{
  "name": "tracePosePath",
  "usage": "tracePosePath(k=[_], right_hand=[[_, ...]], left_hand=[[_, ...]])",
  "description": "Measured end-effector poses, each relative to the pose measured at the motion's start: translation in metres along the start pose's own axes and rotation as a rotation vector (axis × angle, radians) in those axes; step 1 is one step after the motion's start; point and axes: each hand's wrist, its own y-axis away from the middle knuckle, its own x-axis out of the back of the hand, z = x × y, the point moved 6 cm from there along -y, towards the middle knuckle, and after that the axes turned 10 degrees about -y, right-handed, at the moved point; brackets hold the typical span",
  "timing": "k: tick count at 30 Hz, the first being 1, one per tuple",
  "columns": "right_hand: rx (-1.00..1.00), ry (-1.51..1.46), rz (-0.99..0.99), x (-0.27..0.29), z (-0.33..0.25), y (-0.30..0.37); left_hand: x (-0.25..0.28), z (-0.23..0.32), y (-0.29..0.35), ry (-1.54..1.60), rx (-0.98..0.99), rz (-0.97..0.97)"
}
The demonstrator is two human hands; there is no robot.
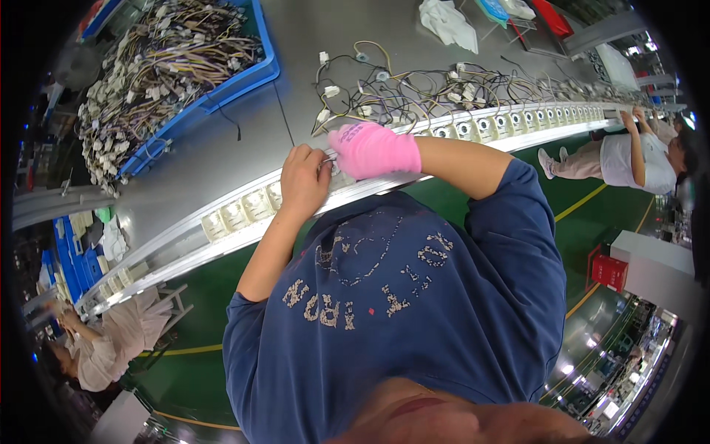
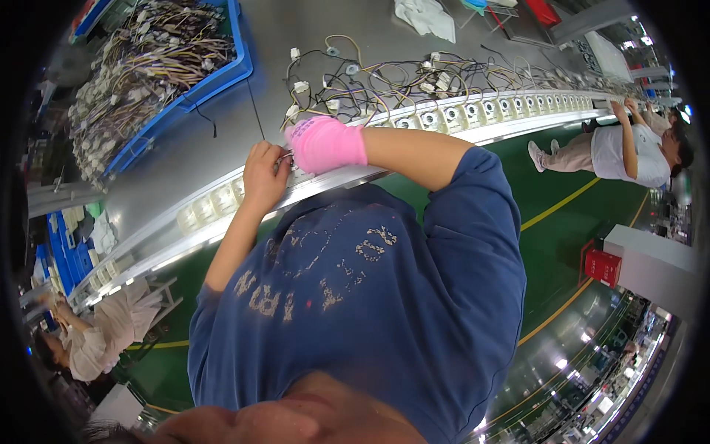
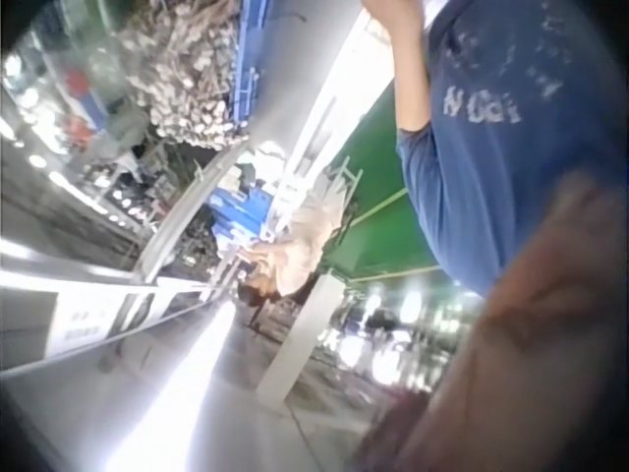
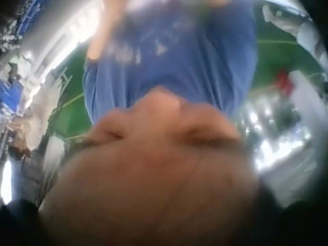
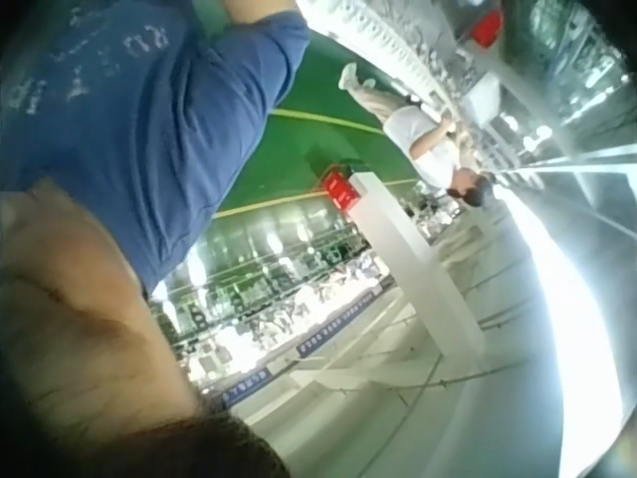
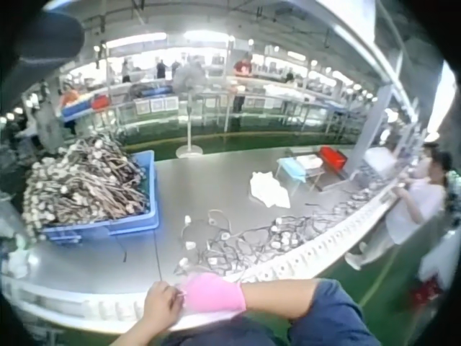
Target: The person takes wire harnesses from the table, inserts their connectors into fixtures along the rail by hand, and sorts and untangles bundles of wire harnesses.
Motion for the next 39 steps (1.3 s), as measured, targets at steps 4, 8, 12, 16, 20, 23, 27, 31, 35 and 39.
tracePosePath(k=[4,8,12,16,20,23,27,31,35,39], right_hand=[[-0.098,-0.246,0.12,-0.001,0.009,0.006],[0.005,0.161,0.123,-0.003,-0.017,0.005],[0.061,0.294,-0.023,0.012,-0.023,-0.005],[0.145,0.424,0.041,0.008,-0.024,-0.004],[0.048,0.346,-0.047,0.02,-0.02,-0.01],[0.03,0.386,-0.076,0.013,-0.018,-0.008],[0.026,0.313,-0.084,0.006,-0.018,-0.011],[-0.029,0.276,-0.192,0.009,-0.007,-0.02],[-0.094,-0.577,0.4,0.073,0.044,-0.022],[-0.24,-0.283,0.725,0.103,0.152,-0.027]], left_hand=[[0.0,-0.002,0.0,-0.013,0.021,-0.02],[-0.003,-0.004,0.0,0.001,0.036,-0.022],[-0.007,-0.008,0.0,0.012,0.127,-0.052],[-0.006,-0.005,-0.002,0.009,0.109,-0.063],[-0.007,-0.006,0.003,-0.022,0.095,-0.019],[-0.004,-0.004,0.007,-0.014,0.072,-0.003],[-0.004,-0.002,0.005,-0.016,0.042,-0.01],[-0.004,-0.003,0.004,-0.026,0.022,-0.005],[0.002,-0.004,0.002,-0.027,0.013,0.046],[0.001,-0.006,0.004,-0.028,0.027,0.002]])
